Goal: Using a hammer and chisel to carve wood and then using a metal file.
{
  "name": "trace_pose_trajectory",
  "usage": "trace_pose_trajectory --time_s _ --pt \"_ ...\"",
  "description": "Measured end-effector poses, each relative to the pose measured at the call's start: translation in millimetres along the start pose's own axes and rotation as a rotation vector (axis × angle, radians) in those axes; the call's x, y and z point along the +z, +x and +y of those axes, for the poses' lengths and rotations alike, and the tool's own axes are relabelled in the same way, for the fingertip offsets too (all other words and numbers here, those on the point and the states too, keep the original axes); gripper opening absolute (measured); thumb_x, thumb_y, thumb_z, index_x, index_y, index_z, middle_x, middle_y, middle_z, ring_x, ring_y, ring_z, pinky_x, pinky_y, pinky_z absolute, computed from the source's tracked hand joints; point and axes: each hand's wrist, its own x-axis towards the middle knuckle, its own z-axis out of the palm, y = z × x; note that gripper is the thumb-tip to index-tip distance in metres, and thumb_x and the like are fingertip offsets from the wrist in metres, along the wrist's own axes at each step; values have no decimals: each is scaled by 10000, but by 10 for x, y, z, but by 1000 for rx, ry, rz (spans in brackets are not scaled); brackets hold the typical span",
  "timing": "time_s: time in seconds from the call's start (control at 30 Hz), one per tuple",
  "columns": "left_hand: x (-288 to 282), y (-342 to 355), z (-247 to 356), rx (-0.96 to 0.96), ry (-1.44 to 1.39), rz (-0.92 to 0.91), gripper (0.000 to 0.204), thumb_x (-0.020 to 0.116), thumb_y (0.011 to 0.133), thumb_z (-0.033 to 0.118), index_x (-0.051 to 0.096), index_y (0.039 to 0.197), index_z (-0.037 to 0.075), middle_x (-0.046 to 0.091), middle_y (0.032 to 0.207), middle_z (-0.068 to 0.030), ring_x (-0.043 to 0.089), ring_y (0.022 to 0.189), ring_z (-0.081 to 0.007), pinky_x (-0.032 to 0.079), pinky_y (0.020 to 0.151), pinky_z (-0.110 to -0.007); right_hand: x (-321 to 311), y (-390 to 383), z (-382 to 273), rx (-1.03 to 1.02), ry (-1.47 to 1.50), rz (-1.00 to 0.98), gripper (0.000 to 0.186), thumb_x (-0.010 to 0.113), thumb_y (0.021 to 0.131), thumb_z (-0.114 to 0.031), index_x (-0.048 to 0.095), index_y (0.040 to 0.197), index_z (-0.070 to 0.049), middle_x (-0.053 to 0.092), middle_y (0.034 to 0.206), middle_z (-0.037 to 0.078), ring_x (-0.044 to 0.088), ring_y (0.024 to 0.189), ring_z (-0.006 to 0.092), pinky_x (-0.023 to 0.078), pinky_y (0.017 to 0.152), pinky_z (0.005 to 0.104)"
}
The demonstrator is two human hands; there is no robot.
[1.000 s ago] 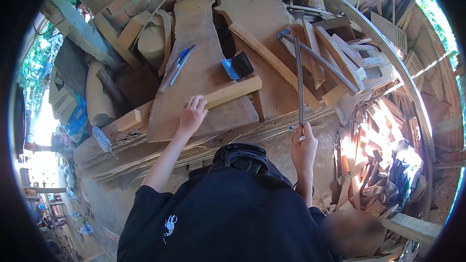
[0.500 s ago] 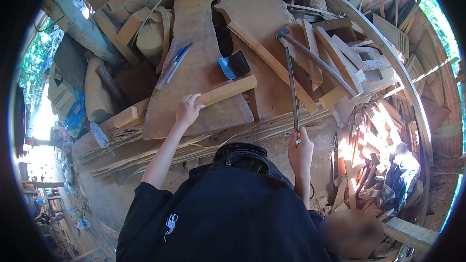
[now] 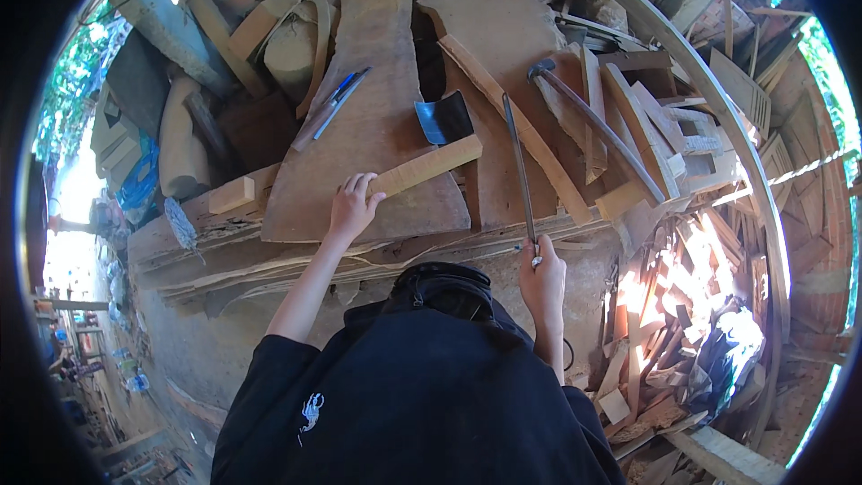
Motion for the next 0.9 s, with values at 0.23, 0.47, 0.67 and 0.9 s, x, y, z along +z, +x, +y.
trace_pose_trajectory --time_s 0.23,0.47,0.67,0.9 --pt "142 86 -141 -443 -10 -79 223 498 836 261 628 828 81 549 946 -84 515 927 -265 425 760 -409 40 122 -169 -163 26 -86 219 501 875 -218 494 802 -12 530 595 233 545 624 416 401 520 435" --pt "334 137 -3 -498 149 200 271 486 824 277 603 740 47 552 907 -113 527 904 -266 439 729 -415 308 381 -1 -347 -119 -312 207 523 846 -217 495 779 -23 539 609 224 547 627 411 396 524 474" --pt "363 172 98 -588 209 169 240 457 821 220 586 745 32 598 777 -145 584 778 -301 455 711 -423 840 564 -9 -520 -8 -463 173 532 835 -196 516 790 -29 539 630 239 546 652 421 412 551 480" --pt "396 -45 363 -658 294 213 263 430 837 227 579 735 34 594 772 -145 575 784 -293 450 715 -417 1137 602 -102 -504 -255 -408 193 501 844 -239 553 848 -53 579 660 224 572 656 410 442 583 490"
